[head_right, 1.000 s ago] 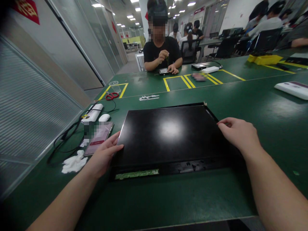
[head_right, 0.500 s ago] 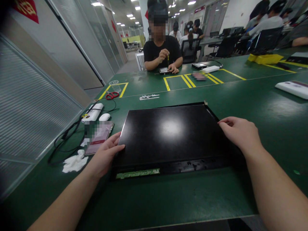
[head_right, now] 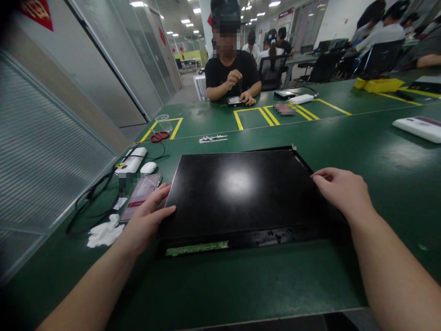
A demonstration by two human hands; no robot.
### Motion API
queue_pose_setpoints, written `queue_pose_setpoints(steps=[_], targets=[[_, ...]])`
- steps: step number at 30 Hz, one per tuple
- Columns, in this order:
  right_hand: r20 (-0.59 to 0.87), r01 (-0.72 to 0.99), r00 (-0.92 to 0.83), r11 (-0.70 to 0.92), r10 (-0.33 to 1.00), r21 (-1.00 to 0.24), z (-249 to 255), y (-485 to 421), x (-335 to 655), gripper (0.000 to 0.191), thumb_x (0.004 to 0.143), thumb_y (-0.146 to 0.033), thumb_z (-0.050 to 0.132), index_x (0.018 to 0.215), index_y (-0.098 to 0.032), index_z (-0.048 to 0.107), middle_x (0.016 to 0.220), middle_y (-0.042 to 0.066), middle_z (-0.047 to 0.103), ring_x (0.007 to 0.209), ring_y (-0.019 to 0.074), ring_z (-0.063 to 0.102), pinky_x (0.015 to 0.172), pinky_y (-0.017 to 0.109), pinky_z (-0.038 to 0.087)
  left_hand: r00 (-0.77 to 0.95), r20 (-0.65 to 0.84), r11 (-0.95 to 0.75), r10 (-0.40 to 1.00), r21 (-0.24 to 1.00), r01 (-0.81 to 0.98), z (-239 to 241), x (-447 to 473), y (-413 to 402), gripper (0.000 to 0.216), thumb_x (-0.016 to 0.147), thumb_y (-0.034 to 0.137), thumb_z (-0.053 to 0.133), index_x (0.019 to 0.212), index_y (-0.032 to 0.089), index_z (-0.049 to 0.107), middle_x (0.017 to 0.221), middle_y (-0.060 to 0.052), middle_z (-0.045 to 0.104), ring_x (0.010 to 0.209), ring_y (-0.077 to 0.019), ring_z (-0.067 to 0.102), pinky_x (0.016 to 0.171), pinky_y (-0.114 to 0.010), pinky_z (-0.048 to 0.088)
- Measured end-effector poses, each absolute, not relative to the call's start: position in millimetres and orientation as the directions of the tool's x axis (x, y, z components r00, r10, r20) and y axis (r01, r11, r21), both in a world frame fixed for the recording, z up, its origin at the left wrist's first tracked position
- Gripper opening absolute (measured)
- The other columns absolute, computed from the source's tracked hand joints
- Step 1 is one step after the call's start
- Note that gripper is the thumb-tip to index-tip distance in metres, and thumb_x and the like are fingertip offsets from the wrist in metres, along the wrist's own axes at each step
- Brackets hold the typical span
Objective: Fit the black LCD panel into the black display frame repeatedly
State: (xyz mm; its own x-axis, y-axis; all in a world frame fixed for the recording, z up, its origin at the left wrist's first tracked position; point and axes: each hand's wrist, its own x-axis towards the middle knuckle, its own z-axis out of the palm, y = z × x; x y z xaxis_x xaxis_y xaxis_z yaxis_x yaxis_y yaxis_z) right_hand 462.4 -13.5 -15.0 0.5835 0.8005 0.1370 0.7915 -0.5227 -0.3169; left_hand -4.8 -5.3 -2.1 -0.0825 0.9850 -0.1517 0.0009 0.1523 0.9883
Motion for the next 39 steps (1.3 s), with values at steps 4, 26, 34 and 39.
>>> queue_pose_setpoints(steps=[4, 26, 34, 39], targets=[[0.141, 0.796, 0.577, -0.515, 0.805, -0.318, -18, -12, 466, 0.028, 0.074, -0.049, 0.058, 0.082, -0.032, 0.079, 0.081, 0.004, 0.075, 0.073, 0.0271, 0.064, 0.064, 0.038, 0.045, -0.067, -0.142, 0.146, 0.988, 0.987, 0.066, -5, -7, -3, 0.051, 0.063, 0.019, 0.086, 0.113, 0.027, 0.078, 0.171, -0.005, 0.033, 0.154, -0.0391, 0.035, 0.127, -0.047, 0.028], [0.088, 0.783, 0.578, -0.521, 0.811, -0.34, -13, -14, 461, 0.032, 0.072, -0.05, 0.058, 0.084, -0.031, 0.079, 0.084, 0.004, 0.076, 0.076, 0.026, 0.063, 0.07, 0.038, 0.044, -0.007, -0.135, 0.135, 0.991, 0.979, 0.153, -25, -11, 4, 0.054, 0.063, 0.02, 0.082, 0.117, 0.022, 0.073, 0.164, -0.011, 0.04, 0.152, -0.0362, 0.039, 0.127, -0.046, 0.027], [0.13, 0.81, 0.56, -0.507, 0.818, -0.295, -18, -14, 466, 0.035, 0.075, -0.051, 0.055, 0.088, -0.031, 0.081, 0.084, 0.005, 0.077, 0.073, 0.0261, 0.064, 0.065, 0.037, 0.046, 0.052, -0.071, 0.048, 0.996, 0.934, 0.355, -34, -13, 7, 0.061, 0.069, 0.024, 0.074, 0.129, 0.018, 0.067, 0.164, -0.014, 0.04, 0.154, -0.0342, 0.035, 0.128, -0.048, 0.024], [0.108, 0.813, 0.553, -0.507, 0.826, -0.287, -18, -14, 467, 0.035, 0.076, -0.052, 0.056, 0.089, -0.031, 0.081, 0.089, 0.006, 0.078, 0.078, 0.027, 0.066, 0.068, 0.037, 0.047, 0.062, -0.06, 0.028, 0.996, 0.903, 0.428, -37, -15, 8, 0.058, 0.071, 0.027, 0.073, 0.128, 0.019, 0.067, 0.164, -0.014, 0.039, 0.153, -0.0341, 0.036, 0.127, -0.049, 0.026]])
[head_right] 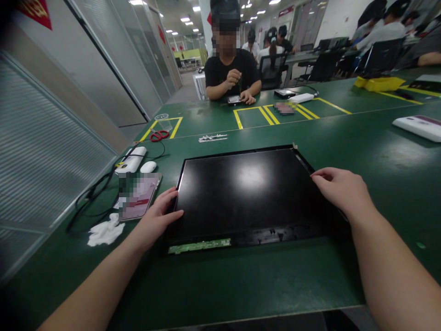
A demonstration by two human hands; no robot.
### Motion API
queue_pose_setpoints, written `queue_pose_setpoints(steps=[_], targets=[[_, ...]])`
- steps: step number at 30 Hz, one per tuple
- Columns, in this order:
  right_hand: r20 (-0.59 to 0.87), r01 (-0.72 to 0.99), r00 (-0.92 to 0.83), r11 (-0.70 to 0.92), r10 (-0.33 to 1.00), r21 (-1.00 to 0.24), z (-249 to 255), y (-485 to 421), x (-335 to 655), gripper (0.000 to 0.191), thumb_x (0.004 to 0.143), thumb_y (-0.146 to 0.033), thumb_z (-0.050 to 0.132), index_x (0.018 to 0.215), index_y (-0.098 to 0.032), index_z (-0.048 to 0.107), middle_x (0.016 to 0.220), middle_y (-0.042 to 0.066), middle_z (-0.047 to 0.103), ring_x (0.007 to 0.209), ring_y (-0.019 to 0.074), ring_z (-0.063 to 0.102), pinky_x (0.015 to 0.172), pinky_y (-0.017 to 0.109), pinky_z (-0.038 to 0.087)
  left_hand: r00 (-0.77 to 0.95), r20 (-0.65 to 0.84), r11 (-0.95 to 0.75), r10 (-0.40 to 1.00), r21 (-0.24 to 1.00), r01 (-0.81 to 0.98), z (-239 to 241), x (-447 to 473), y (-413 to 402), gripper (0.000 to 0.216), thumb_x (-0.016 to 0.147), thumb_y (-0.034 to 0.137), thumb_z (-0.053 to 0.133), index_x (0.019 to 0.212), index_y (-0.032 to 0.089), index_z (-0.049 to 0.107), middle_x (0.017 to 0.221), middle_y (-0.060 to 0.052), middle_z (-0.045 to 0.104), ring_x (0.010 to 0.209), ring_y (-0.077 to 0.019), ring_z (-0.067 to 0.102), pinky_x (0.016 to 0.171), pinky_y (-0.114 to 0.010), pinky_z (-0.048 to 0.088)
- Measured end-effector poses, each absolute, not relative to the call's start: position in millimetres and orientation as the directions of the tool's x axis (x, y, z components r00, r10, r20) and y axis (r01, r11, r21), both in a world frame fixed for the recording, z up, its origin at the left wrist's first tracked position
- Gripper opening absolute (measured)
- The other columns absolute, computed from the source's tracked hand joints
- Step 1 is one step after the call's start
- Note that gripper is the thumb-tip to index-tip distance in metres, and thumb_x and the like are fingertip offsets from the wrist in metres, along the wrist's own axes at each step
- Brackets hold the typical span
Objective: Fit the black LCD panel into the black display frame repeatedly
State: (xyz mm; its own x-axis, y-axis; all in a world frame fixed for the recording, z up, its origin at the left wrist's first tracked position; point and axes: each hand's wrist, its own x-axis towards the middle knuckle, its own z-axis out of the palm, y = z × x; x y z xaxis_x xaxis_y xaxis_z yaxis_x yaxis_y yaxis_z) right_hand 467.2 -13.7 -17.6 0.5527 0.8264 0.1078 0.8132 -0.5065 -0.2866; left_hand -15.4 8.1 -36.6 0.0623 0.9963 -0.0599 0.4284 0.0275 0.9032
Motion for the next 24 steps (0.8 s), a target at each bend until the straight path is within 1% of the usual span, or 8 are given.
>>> queue_pose_setpoints(steps=[3, 9, 11, 14, 16, 21, 24], targets=[[0.102, 0.815, 0.547, -0.501, 0.831, -0.291, -17, -14, 466, 0.034, 0.076, -0.051, 0.057, 0.089, -0.031, 0.081, 0.09, 0.005, 0.078, 0.079, 0.0273, 0.067, 0.069, 0.037, 0.048, 0.055, -0.059, 0.028, 0.997, 0.889, 0.457, -36, -15, 8, 0.059, 0.071, 0.027, 0.072, 0.129, 0.019, 0.066, 0.164, -0.014, 0.039, 0.153, -0.0344, 0.036, 0.127, -0.051, 0.027], [0.088, 0.815, 0.548, -0.507, 0.832, -0.279, -15, -14, 464, 0.034, 0.077, -0.051, 0.056, 0.09, -0.031, 0.081, 0.092, 0.006, 0.078, 0.082, 0.028, 0.067, 0.071, 0.038, 0.048, 0.06, -0.053, 0.01, 0.997, 0.825, 0.565, -33, -12, 8, 0.062, 0.076, 0.026, 0.068, 0.137, 0.014, 0.062, 0.165, -0.017, 0.038, 0.155, -0.0339, 0.034, 0.128, -0.05, 0.025], [0.084, 0.816, 0.547, -0.508, 0.833, -0.277, -15, -14, 464, 0.035, 0.078, -0.051, 0.056, 0.091, -0.031, 0.081, 0.092, 0.006, 0.078, 0.083, 0.0283, 0.067, 0.072, 0.038, 0.048, 0.065, -0.038, -0.009, 0.997, 0.795, 0.606, -32, -10, 7, 0.061, 0.078, 0.028, 0.067, 0.137, 0.014, 0.061, 0.164, -0.017, 0.038, 0.155, -0.0341, 0.035, 0.129, -0.05, 0.025], [0.066, 0.803, 0.561, -0.523, 0.825, -0.285, -15, -13, 465, 0.036, 0.078, -0.052, 0.056, 0.092, -0.031, 0.081, 0.092, 0.006, 0.077, 0.084, 0.0285, 0.067, 0.073, 0.039, 0.048, 0.077, -0.017, -0.038, 0.997, 0.753, 0.657, -31, -9, 6, 0.061, 0.082, 0.037, 0.067, 0.138, 0.013, 0.061, 0.163, -0.019, 0.04, 0.153, -0.0357, 0.037, 0.128, -0.053, 0.027], [0.058, 0.794, 0.57, -0.531, 0.82, -0.296, -14, -13, 465, 0.035, 0.077, -0.052, 0.056, 0.092, -0.032, 0.081, 0.092, 0.006, 0.077, 0.084, 0.0285, 0.067, 0.072, 0.039, 0.048, 0.087, -0.003, -0.056, 0.996, 0.737, 0.673, -31, -9, 6, 0.061, 0.083, 0.039, 0.067, 0.138, 0.013, 0.061, 0.162, -0.019, 0.041, 0.152, -0.0365, 0.039, 0.126, -0.054, 0.029], [0.043, 0.756, 0.604, -0.555, 0.796, -0.346, -6, -14, 464, 0.032, 0.074, -0.05, 0.058, 0.087, -0.03, 0.08, 0.089, 0.006, 0.076, 0.083, 0.028, 0.066, 0.072, 0.039, 0.049, 0.104, 0.026, -0.09, 0.994, 0.732, 0.675, -34, -11, 6, 0.059, 0.082, 0.038, 0.069, 0.135, 0.015, 0.062, 0.16, -0.019, 0.043, 0.15, -0.0351, 0.042, 0.125, -0.053, 0.031], [0.035, 0.723, 0.638, -0.582, 0.77, -0.371, -4, -15, 466, 0.037, 0.076, -0.05, 0.056, 0.094, -0.03, 0.08, 0.092, 0.007, 0.076, 0.084, 0.028, 0.067, 0.075, 0.04, 0.05, 0.107, 0.033, -0.095, 0.994, 0.744, 0.662, -35, -13, 7, 0.057, 0.082, 0.038, 0.069, 0.134, 0.017, 0.063, 0.159, -0.018, 0.044, 0.15, -0.0347, 0.042, 0.125, -0.053, 0.032]])
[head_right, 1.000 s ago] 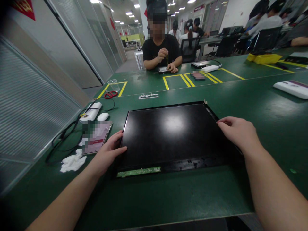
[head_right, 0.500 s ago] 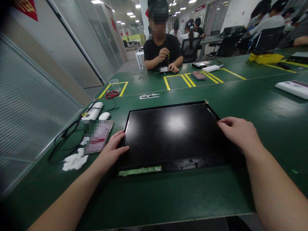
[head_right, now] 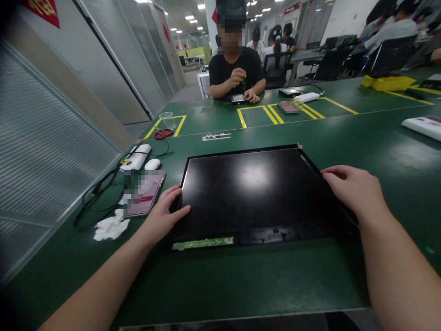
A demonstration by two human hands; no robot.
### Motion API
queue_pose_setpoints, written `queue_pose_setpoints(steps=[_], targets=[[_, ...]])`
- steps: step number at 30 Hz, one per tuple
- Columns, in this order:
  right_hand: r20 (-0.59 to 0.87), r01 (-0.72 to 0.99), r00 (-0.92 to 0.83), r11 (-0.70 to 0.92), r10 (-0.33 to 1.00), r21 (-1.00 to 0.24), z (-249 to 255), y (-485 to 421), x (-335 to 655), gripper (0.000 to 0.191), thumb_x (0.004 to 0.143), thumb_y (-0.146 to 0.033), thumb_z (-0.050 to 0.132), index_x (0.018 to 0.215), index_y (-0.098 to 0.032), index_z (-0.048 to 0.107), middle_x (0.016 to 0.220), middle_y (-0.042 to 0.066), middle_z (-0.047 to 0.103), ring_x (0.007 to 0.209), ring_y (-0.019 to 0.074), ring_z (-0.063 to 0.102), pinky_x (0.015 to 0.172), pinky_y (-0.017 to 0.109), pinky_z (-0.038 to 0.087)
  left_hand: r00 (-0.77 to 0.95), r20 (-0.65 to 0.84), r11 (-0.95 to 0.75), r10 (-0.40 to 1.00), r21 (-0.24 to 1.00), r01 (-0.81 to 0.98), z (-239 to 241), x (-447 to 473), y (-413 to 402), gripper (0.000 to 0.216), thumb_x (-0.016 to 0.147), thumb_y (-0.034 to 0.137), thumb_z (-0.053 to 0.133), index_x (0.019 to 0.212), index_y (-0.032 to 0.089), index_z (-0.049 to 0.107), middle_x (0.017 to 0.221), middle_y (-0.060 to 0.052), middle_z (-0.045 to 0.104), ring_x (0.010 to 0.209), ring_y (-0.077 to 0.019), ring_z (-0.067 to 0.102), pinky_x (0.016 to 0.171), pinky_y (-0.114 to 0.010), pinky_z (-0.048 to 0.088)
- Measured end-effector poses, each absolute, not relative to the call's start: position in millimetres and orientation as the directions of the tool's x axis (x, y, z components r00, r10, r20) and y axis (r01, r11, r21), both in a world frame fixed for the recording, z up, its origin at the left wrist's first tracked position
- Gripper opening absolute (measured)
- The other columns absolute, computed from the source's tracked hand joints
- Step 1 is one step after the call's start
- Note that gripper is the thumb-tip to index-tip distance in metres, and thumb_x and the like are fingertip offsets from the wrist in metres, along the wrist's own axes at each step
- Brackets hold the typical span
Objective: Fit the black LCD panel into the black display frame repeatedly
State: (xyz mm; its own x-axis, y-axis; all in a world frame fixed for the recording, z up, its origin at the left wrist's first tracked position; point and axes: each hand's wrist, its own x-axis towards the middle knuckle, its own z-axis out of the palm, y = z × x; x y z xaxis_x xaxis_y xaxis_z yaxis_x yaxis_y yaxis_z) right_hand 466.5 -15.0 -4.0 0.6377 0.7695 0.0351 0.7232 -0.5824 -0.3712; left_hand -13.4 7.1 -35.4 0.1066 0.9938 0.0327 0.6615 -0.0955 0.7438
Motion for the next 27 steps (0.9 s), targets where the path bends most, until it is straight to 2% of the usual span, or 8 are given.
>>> queue_pose_setpoints(steps=[10, 17, 21, 24, 27], targets=[[-0.078, 0.765, 0.582, -0.577, 0.81, -0.288, -25, -2, 480, 0.051, 0.078, -0.033, 0.056, 0.123, -0.023, 0.075, 0.113, 0.009, 0.077, 0.097, 0.0261, 0.071, 0.086, 0.036, 0.054, 0.101, 0.037, -0.091, 0.994, 0.781, 0.617, -36, -14, 8, 0.057, 0.078, 0.04, 0.073, 0.129, 0.018, 0.064, 0.158, -0.017, 0.045, 0.148, -0.034, 0.044, 0.123, -0.053, 0.034], [0.017, 0.846, 0.5, -0.484, 0.866, -0.225, -37, -4, 492, 0.054, 0.076, -0.021, 0.053, 0.124, -0.027, 0.076, 0.113, 0.006, 0.078, 0.095, 0.0242, 0.072, 0.083, 0.034, 0.055, 0.126, 0.048, -0.118, 0.991, 0.761, 0.638, -35, -15, 7, 0.057, 0.079, 0.041, 0.072, 0.131, 0.018, 0.063, 0.158, -0.017, 0.044, 0.15, -0.0339, 0.042, 0.124, -0.053, 0.033], [0.053, 0.899, 0.434, -0.428, 0.899, -0.095, -46, -2, 498, 0.052, 0.074, -0.022, 0.055, 0.121, -0.026, 0.078, 0.115, 0.01, 0.076, 0.093, 0.0276, 0.072, 0.078, 0.037, 0.056, 0.116, 0.036, -0.102, 0.993, 0.765, 0.636, -35, -14, 6, 0.058, 0.079, 0.041, 0.072, 0.131, 0.017, 0.063, 0.157, -0.018, 0.044, 0.149, -0.0345, 0.043, 0.124, -0.052, 0.034], [0.038, 0.92, 0.391, -0.391, 0.919, -0.029, -49, -1, 498, 0.051, 0.076, -0.02, 0.054, 0.121, -0.023, 0.079, 0.125, 0.013, 0.073, 0.103, 0.029, 0.071, 0.084, 0.037, 0.057, 0.105, 0.033, -0.091, 0.994, 0.778, 0.622, -34, -13, 7, 0.058, 0.078, 0.04, 0.072, 0.13, 0.016, 0.063, 0.157, -0.018, 0.045, 0.148, -0.0345, 0.043, 0.123, -0.051, 0.035], [0.017, 0.929, 0.368, -0.368, 0.93, -0.032, -48, -1, 497, 0.053, 0.077, -0.018, 0.053, 0.123, -0.022, 0.078, 0.129, 0.012, 0.071, 0.108, 0.028, 0.07, 0.09, 0.035, 0.056, 0.089, 0.039, -0.084, 0.995, 0.806, 0.586, -35, -12, 7, 0.057, 0.077, 0.04, 0.073, 0.129, 0.018, 0.064, 0.157, -0.017, 0.046, 0.147, -0.0336, 0.046, 0.123, -0.051, 0.035]])
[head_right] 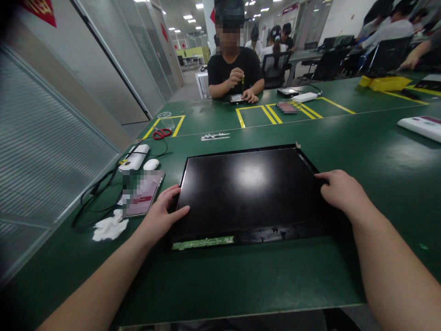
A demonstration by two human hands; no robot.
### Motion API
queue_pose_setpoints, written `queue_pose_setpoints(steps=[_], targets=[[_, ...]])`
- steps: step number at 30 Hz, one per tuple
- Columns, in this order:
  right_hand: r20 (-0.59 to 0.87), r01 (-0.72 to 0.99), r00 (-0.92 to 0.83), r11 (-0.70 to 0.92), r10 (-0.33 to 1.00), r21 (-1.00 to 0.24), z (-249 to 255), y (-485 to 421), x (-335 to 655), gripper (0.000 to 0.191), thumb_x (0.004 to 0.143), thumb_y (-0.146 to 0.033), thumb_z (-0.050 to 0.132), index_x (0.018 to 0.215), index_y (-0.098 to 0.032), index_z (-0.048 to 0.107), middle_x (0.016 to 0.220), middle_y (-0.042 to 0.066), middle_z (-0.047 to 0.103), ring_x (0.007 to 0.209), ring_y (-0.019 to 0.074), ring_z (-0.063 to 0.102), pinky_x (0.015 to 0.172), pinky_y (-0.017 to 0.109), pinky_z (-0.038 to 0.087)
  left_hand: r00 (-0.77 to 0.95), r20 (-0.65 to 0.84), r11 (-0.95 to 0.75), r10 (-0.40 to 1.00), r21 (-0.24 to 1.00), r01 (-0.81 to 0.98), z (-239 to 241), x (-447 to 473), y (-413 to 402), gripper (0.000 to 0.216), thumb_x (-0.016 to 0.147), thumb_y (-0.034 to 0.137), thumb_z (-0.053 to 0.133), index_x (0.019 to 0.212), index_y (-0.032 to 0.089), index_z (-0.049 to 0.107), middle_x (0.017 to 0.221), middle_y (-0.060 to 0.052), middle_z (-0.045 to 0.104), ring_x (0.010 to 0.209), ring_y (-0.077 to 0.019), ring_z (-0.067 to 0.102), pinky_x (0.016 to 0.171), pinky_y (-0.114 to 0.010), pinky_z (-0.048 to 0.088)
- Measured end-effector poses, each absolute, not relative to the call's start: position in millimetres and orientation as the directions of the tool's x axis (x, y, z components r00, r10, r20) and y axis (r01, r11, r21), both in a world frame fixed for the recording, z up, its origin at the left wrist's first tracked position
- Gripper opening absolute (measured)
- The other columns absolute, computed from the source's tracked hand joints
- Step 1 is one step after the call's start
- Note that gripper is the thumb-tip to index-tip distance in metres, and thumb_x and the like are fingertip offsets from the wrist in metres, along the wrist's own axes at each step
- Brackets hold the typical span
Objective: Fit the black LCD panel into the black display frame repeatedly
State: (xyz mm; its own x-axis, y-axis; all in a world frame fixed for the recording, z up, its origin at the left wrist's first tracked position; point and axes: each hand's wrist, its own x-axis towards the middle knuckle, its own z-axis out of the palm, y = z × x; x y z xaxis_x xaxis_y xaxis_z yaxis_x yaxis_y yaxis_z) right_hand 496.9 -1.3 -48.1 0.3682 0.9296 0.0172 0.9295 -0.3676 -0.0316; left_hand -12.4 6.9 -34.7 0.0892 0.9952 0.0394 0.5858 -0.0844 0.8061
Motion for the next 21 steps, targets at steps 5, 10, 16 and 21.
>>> queue_pose_setpoints(steps=[5, 10, 16, 21], targets=[[-0.002, 0.919, 0.395, -0.395, 0.919, -0.016, -47.5, -2.1, 496.2, 0.057, 0.078, -0.015, 0.051, 0.129, -0.021, 0.076, 0.134, 0.014, 0.069, 0.109, 0.0288, 0.07, 0.089, 0.037, 0.056, 0.084, 0.041, -0.079, 0.996, 0.85, 0.52, -37.0, -12.9, 6.7, 0.06, 0.076, 0.041, 0.075, 0.13, 0.018, 0.063, 0.159, -0.018, 0.046, 0.147, -0.0336, 0.046, 0.121, -0.051, 0.037], [0.019, 0.91, 0.413, -0.412, 0.911, -0.045, -46.9, -2.5, 496.2, 0.06, 0.069, -0.014, 0.056, 0.124, -0.025, 0.078, 0.127, 0.013, 0.071, 0.1, 0.0284, 0.072, 0.078, 0.036, 0.056, 0.092, 0.056, -0.095, 0.994, 0.863, 0.497, -39.2, -14.0, 5.9, 0.059, 0.079, 0.039, 0.076, 0.134, 0.021, 0.064, 0.161, -0.015, 0.046, 0.148, -0.0338, 0.045, 0.121, -0.053, 0.036], [-0.044, 0.895, 0.441, -0.443, 0.896, -0.054, -42.0, -1.7, 498.0, 0.062, 0.07, -0.015, 0.055, 0.126, -0.027, 0.077, 0.131, 0.012, 0.07, 0.098, 0.0277, 0.071, 0.073, 0.035, 0.055, 0.089, 0.032, -0.069, 0.996, 0.882, 0.465, -37.9, -13.4, 4.9, 0.062, 0.084, 0.036, 0.073, 0.144, 0.025, 0.06, 0.154, -0.013, 0.057, 0.145, -0.0334, 0.05, 0.118, -0.054, 0.041], [-0.022, 0.907, 0.415, -0.415, 0.91, -0.074, -41.3, -0.3, 499.9, 0.06, 0.068, -0.016, 0.056, 0.123, -0.028, 0.078, 0.124, 0.011, 0.072, 0.093, 0.0266, 0.071, 0.071, 0.035, 0.055, 0.085, 0.021, -0.057, 0.996, 0.894, 0.444, -38.4, -13.2, 5.7, 0.063, 0.085, 0.035, 0.073, 0.146, 0.025, 0.06, 0.151, -0.012, 0.06, 0.144, -0.0318, 0.052, 0.119, -0.051, 0.041]])
